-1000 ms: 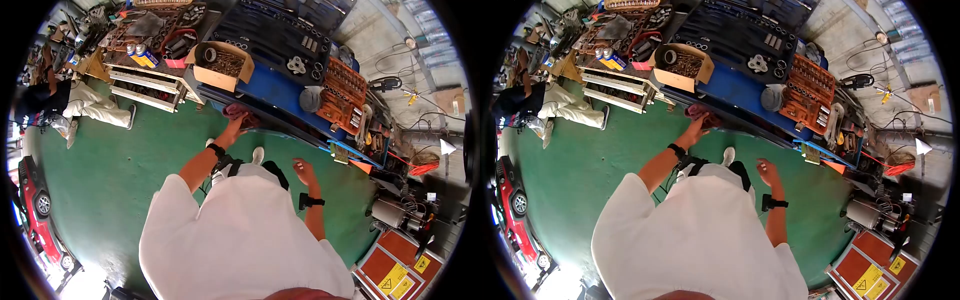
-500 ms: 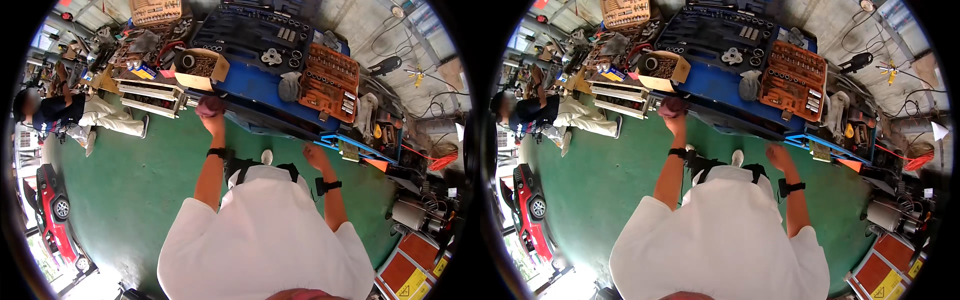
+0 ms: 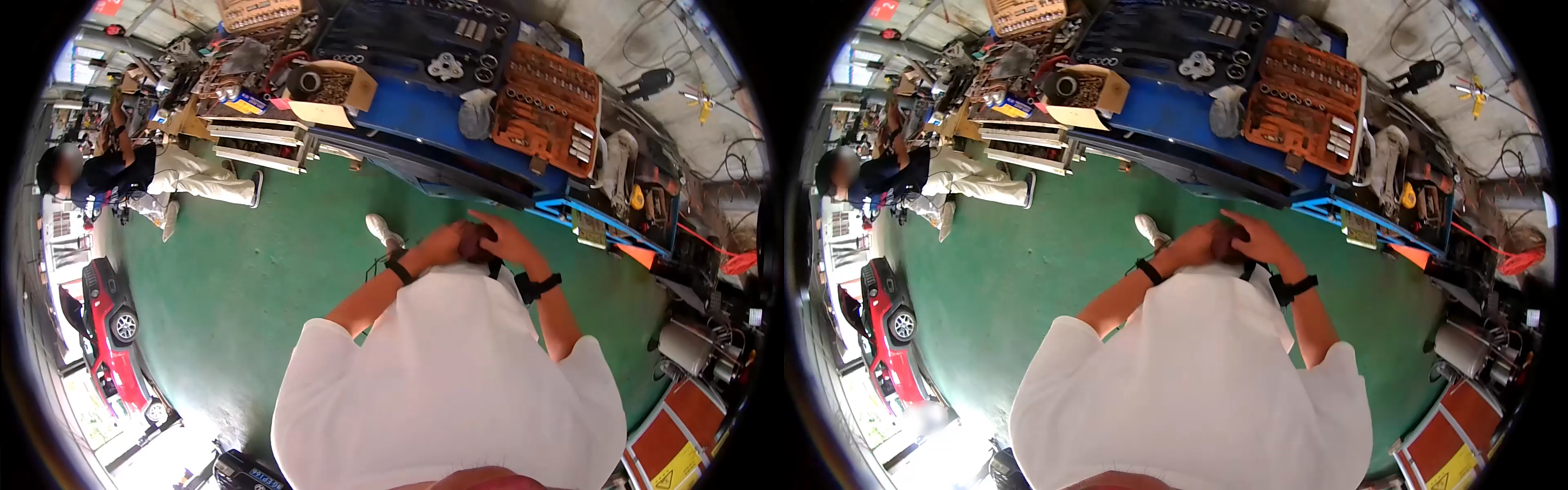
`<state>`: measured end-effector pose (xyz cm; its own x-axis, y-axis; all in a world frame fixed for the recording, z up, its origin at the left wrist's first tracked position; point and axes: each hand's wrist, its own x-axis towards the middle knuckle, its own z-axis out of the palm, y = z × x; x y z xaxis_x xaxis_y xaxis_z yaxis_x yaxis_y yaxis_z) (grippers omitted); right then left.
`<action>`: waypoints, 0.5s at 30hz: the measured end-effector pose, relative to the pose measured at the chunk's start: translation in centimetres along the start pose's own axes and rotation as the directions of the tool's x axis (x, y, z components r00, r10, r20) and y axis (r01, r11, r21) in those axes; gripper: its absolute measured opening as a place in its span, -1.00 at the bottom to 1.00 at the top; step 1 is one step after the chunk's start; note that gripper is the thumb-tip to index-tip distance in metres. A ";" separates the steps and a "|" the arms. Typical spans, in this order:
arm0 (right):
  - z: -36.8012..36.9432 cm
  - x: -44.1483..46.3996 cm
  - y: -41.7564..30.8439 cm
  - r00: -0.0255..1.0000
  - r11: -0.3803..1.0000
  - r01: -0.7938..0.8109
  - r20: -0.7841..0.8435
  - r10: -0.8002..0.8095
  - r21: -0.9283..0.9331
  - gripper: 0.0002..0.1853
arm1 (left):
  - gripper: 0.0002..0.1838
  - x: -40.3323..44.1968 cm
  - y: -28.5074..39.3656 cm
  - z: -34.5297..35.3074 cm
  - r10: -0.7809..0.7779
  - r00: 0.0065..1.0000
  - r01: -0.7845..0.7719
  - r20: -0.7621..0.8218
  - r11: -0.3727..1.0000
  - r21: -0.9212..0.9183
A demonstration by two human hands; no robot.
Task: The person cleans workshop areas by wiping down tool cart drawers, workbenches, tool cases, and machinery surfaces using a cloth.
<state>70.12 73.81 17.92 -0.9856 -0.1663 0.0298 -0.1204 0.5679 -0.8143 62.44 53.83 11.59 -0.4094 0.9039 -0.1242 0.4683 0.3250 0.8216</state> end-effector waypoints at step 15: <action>4.1 10.5 -3.6 0.990 0.999 0.007 -0.141 -0.002 0.033 -0.55 | -0.73 1.2 -9.7 -5.1 -0.133 0.915 0.212 -0.382 0.962 0.172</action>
<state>60.73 66.73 18.84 -0.9922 -0.0520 0.1131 -0.1232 0.5398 -0.8327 53.43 50.40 6.29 -0.7358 0.6771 -0.0107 0.4982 0.5519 0.6687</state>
